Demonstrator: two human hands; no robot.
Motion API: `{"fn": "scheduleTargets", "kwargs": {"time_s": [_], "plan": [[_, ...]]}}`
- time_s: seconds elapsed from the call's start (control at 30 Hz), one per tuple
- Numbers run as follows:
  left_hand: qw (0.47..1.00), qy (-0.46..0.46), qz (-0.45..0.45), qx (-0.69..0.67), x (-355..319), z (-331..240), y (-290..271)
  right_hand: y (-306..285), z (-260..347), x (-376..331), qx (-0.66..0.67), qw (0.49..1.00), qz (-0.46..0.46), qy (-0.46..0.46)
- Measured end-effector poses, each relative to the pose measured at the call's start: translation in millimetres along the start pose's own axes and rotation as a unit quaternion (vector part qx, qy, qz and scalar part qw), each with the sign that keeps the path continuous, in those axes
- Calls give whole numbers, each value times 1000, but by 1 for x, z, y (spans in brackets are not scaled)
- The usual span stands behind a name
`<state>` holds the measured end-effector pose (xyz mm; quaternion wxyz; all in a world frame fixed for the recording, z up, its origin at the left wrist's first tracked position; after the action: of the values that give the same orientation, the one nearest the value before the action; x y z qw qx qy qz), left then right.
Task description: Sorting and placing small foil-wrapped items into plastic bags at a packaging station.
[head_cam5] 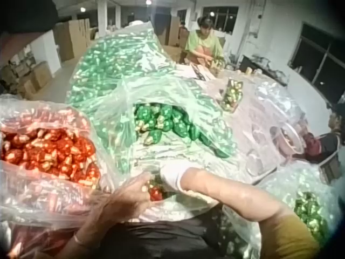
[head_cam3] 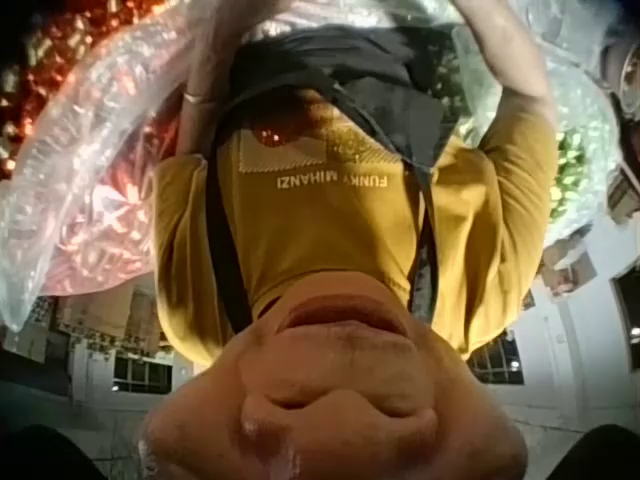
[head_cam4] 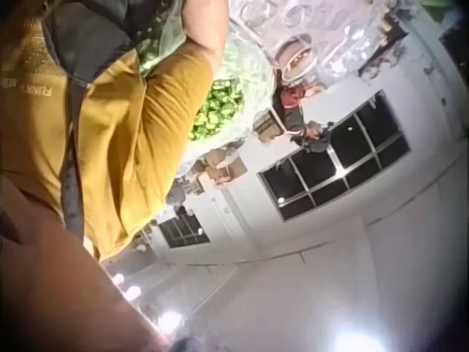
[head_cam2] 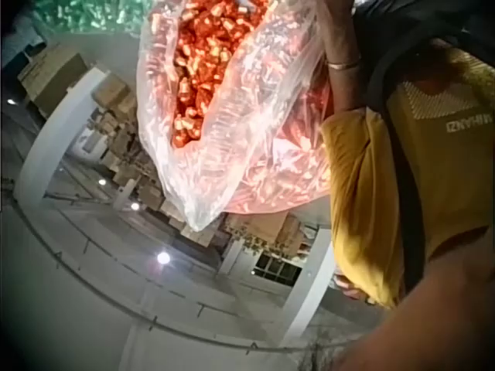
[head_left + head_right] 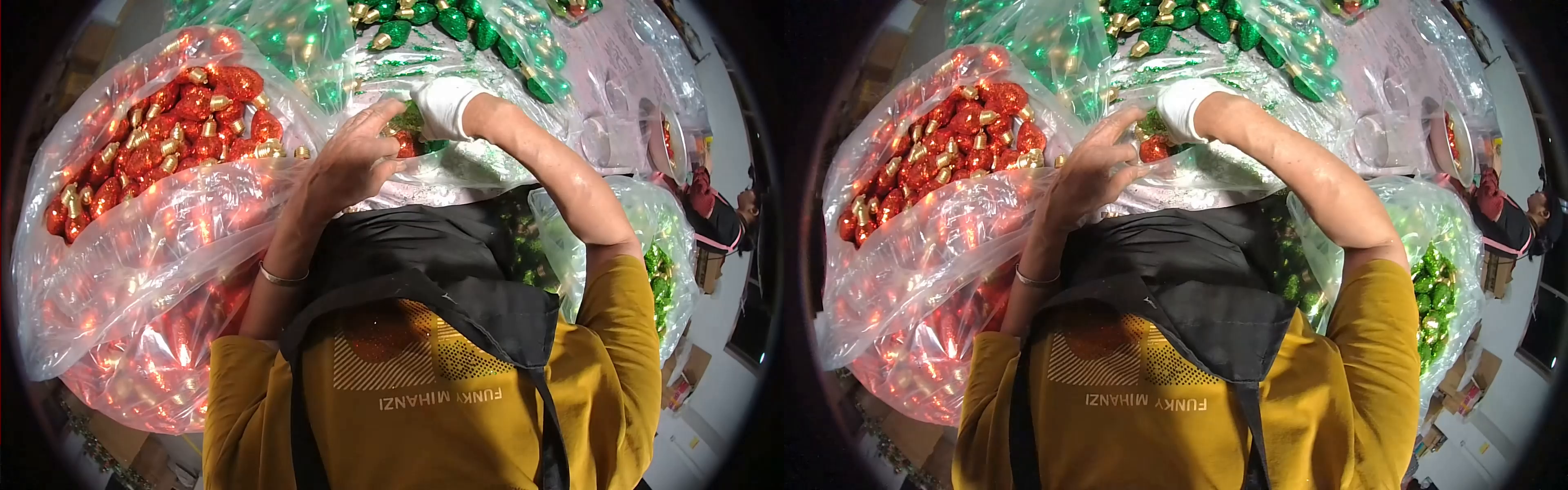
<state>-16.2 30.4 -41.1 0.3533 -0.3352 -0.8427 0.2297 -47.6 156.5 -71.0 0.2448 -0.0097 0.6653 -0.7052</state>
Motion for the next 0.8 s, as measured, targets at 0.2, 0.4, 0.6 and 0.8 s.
{"fn": "scheduleTargets", "kwargs": {"time_s": [0.2, 0.4, 0.6, 0.8], "plan": [[1000, -7, -9, -14, -5, 5, -5, 1, 9, 0, 21, 999, 23, -19], [999, -29, -5, -46, -4, 5, -9, -12, 8, -9, -37, 996, 51, 63], [997, -33, 17, -70, 2, -1, -9, -8, 4, -4, -48, 992, 60, 101], [999, -24, 1, -32, 2, 1, -2, -13, -2, -12, 87, 987, -46, 127]]}}
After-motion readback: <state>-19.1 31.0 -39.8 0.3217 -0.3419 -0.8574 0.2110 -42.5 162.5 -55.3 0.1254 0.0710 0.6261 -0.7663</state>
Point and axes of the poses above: each hand's wrist, its own x-axis towards the middle knuckle, its own y-axis out of the palm, z = x × y, the point moved 7 cm from there along x, towards the middle knuckle, and after that the axes turned 9 degrees about -z, right-handed, at the moved point
